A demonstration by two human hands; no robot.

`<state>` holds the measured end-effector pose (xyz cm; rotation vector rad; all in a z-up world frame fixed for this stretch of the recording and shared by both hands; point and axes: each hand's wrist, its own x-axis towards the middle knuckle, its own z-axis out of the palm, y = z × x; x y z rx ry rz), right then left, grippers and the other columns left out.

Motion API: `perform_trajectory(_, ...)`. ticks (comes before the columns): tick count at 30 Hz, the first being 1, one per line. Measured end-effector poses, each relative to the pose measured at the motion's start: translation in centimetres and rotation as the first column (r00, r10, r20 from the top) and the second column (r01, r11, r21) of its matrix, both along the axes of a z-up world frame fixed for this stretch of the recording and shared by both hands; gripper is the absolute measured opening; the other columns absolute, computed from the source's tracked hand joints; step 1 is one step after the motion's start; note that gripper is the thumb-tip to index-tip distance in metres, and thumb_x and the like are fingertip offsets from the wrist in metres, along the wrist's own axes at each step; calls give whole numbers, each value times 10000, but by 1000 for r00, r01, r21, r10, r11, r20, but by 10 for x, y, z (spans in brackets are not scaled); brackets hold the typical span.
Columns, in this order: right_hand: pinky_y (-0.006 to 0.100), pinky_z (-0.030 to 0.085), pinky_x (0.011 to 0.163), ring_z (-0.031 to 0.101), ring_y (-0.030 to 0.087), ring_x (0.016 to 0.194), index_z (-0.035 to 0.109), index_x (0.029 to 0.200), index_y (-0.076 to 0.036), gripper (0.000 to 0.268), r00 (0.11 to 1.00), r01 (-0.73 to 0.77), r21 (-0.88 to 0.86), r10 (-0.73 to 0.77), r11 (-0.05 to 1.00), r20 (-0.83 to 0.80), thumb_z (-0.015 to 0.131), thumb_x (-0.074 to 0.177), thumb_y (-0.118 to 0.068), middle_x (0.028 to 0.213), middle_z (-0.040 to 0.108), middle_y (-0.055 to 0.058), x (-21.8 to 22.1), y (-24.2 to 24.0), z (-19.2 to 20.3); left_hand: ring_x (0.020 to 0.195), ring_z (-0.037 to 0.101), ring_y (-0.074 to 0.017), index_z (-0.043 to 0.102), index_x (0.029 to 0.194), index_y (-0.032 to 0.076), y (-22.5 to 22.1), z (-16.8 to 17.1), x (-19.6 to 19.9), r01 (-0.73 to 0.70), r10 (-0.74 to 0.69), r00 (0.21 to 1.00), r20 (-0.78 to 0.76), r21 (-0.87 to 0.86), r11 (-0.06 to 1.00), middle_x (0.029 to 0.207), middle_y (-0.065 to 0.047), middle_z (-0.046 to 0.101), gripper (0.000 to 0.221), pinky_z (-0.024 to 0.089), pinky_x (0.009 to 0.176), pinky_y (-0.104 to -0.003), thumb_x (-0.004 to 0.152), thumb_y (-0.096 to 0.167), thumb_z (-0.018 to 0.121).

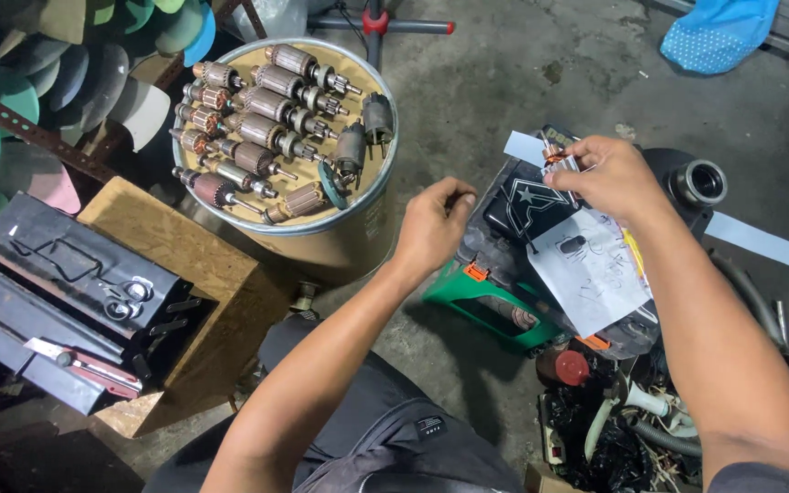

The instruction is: Inspecting and sorting motor armatures and organizing tools in a workshop

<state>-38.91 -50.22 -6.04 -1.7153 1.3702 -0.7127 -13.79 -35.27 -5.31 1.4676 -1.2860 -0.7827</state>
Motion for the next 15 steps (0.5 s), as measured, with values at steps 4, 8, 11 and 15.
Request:
perform_trajectory(4,280,570,574,637,163,742,679,1176,48,516,999,-24,-20,25,999,46,873,717,-87,914,692,165,14,1,5,839,745,-315,756,1009,129,-4,-15,12,-56,57,998,-39,21,998,830,-123,743,139,577,730,-410,934,139,640)
perform_trajectory(8,259,569,603,646,161,784,681,1180,28,499,990,-85,-31,87,996,107,870,736,-97,938,696,144,40,-7,15,804,723,-268,750,1027,153,0,-8,44,-181,180,983,-46,-21,983,820,-106,737,136,565,731,-407,939,149,646)
perform_trajectory(11,238,485,638,585,134,768,689,1173,20,400,970,-207,-53,212,977,123,819,799,-40,918,674,108,73,-1,50,727,613,-169,721,1030,91,6,9,76,-245,233,965,-121,-91,965,798,-54,671,123,511,679,-320,961,109,621)
perform_trajectory(15,217,455,717,577,122,793,692,1148,20,303,908,-363,-116,379,924,177,765,854,17,957,681,83,124,-3,74,627,487,-69,698,1040,5,18,35,123,-380,348,917,-197,-160,911,764,-3,614,123,405,541,-217,969,61,614)
